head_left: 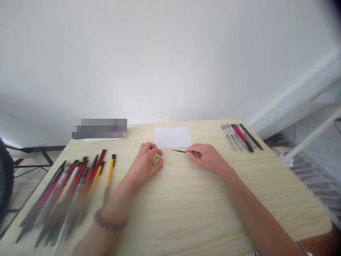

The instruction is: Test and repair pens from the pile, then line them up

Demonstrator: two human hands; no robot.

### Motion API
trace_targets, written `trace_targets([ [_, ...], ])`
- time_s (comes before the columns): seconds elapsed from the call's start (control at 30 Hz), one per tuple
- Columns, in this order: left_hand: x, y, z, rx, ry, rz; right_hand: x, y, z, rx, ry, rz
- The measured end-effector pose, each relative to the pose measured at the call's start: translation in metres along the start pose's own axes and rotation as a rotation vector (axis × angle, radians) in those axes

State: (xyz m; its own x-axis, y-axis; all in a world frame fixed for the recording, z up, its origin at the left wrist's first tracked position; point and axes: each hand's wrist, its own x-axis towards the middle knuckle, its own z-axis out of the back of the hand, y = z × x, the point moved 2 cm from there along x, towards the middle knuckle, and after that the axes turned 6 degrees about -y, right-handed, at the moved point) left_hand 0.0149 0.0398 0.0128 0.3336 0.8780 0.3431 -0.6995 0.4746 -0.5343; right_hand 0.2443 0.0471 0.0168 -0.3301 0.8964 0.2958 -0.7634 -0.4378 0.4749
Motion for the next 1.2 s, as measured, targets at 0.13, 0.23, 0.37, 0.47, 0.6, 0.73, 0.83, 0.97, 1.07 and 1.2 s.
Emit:
trace_targets([
  [0.13, 0.0001, 0.0011, -0.0009, 0.156, -0.076, 0.044, -0.0003, 0.0001, 0.0004, 0.004, 0.000, 0.002],
  [0.23, -0.0001, 0.0019, -0.0013, 0.229, -0.084, 0.089, -0.0005, 0.0001, 0.0005, 0.002, 0.002, 0.004],
  [0.37, -0.0004, 0.0017, -0.0009, 0.283, -0.079, 0.124, -0.0007, 0.0000, 0.0005, 0.008, 0.003, -0.003],
  [0.47, -0.0003, 0.0017, -0.0008, 0.280, -0.072, 0.130, -0.0007, 0.0000, 0.0008, 0.005, 0.001, -0.007],
  [0.6, -0.0003, 0.0030, -0.0014, 0.237, -0.051, 0.130, -0.0005, 0.0006, 0.0013, -0.005, -0.002, 0.002],
  [0.73, -0.0004, 0.0040, -0.0004, 0.177, -0.067, 0.119, 0.0000, 0.0008, 0.0013, 0.001, -0.001, 0.003],
  [0.83, -0.0002, 0.0041, 0.0006, 0.125, -0.059, 0.126, 0.0000, 0.0008, 0.0011, 0.000, -0.003, 0.006],
  [0.97, 0.0001, 0.0040, 0.0010, 0.115, -0.050, 0.121, -0.0003, 0.0008, 0.0015, 0.001, -0.001, 0.013],
  [1.07, 0.0000, 0.0043, 0.0004, 0.129, -0.053, 0.115, -0.0003, 0.0009, 0.0018, 0.005, -0.002, 0.010],
  [1.2, 0.0001, 0.0049, -0.0006, 0.151, -0.062, 0.105, -0.0003, 0.0011, 0.0014, 0.009, 0.006, 0.009],
])
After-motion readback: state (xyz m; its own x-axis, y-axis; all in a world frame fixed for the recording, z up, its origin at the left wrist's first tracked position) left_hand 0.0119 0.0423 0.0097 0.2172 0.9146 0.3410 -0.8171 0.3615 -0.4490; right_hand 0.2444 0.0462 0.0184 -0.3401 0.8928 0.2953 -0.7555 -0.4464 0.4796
